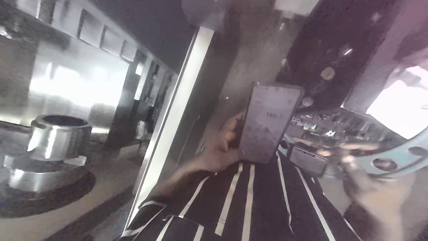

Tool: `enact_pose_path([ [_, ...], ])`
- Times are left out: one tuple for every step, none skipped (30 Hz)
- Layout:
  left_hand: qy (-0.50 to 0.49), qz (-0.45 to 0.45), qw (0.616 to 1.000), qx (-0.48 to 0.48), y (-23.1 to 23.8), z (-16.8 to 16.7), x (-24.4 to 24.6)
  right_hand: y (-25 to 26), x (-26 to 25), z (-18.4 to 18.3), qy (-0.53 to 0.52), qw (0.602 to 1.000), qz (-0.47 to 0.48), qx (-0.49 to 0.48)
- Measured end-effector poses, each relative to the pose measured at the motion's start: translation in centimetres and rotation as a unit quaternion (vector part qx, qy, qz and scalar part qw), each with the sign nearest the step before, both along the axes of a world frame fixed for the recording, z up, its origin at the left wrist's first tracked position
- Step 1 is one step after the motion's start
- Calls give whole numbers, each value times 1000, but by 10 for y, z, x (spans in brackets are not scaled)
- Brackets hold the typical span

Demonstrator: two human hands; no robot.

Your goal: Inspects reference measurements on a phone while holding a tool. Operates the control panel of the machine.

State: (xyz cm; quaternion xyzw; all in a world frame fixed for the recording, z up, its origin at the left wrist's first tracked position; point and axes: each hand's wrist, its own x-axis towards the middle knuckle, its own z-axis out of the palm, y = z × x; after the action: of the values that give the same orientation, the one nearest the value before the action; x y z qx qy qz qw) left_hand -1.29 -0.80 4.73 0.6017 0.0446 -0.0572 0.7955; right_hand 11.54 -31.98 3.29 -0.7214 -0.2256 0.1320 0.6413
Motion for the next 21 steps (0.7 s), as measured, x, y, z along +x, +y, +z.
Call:
enact_pose_path([
  [-3,-2,1000,6,0,-1,0,0,0,-1,3,1000,0,3],
  [-7,-4,1000,8,0,-2,0,0,-1,-1,6,1000,-2,7],
  [-11,-5,1000,8,0,-3,0,0,-1,-1,8,1000,-5,8],
  [-10,-1,1000,2,-1,-2,1,-1,-2,-1,8,1000,-10,3],
  [-9,2,1000,-9,-2,-2,1,-2,-2,-1,8,1000,-16,-4],
  [-11,1,1000,-19,-3,-2,2,-3,-3,-1,8,1000,-18,-8],
  [-12,-3,1000,-24,-4,-2,2,-3,-3,-1,7,1000,-18,-8],
  [-10,-3,1000,-26,-4,-3,2,-3,-3,-1,6,1000,-17,-9],
  [-11,-4,1000,-24,-6,-4,2,-3,-2,-1,4,1000,-16,-6],
  [-13,2,1000,-12,-9,-3,2,-3,-2,-1,2,1000,-16,-2],
  [-11,20,1000,4,-13,-2,4,-3,-3,-1,1,1000,-16,-1],
  [-14,37,999,21,-17,-2,5,-3,-3,-1,-1,1000,-18,-3],
  [-19,41,998,37,-21,-1,7,-4,-4,0,-1,1000,-21,-5],
  [-19,46,998,48,-24,0,8,-4,-4,0,1,1000,-24,-4],
  [-22,50,997,55,-27,0,10,-4,-4,1,3,1000,-23,-3],
  [-25,52,997,57,-29,1,11,-4,-4,1,5,1000,-22,-2],
  [-26,57,996,58,-32,1,11,-5,-4,1,7,1000,-20,-1],
  [-28,61,996,63,-33,1,12,-6,-4,1,10,1000,-18,0],
  [-26,66,995,74,-35,1,12,-7,-4,1,12,1000,-17,1],
  [-20,71,994,85,-36,1,13,-8,-4,0,14,1000,-18,4],
  [-15,73,993,89,-37,2,13,-8,-4,-1,16,1000,-18,7],
])
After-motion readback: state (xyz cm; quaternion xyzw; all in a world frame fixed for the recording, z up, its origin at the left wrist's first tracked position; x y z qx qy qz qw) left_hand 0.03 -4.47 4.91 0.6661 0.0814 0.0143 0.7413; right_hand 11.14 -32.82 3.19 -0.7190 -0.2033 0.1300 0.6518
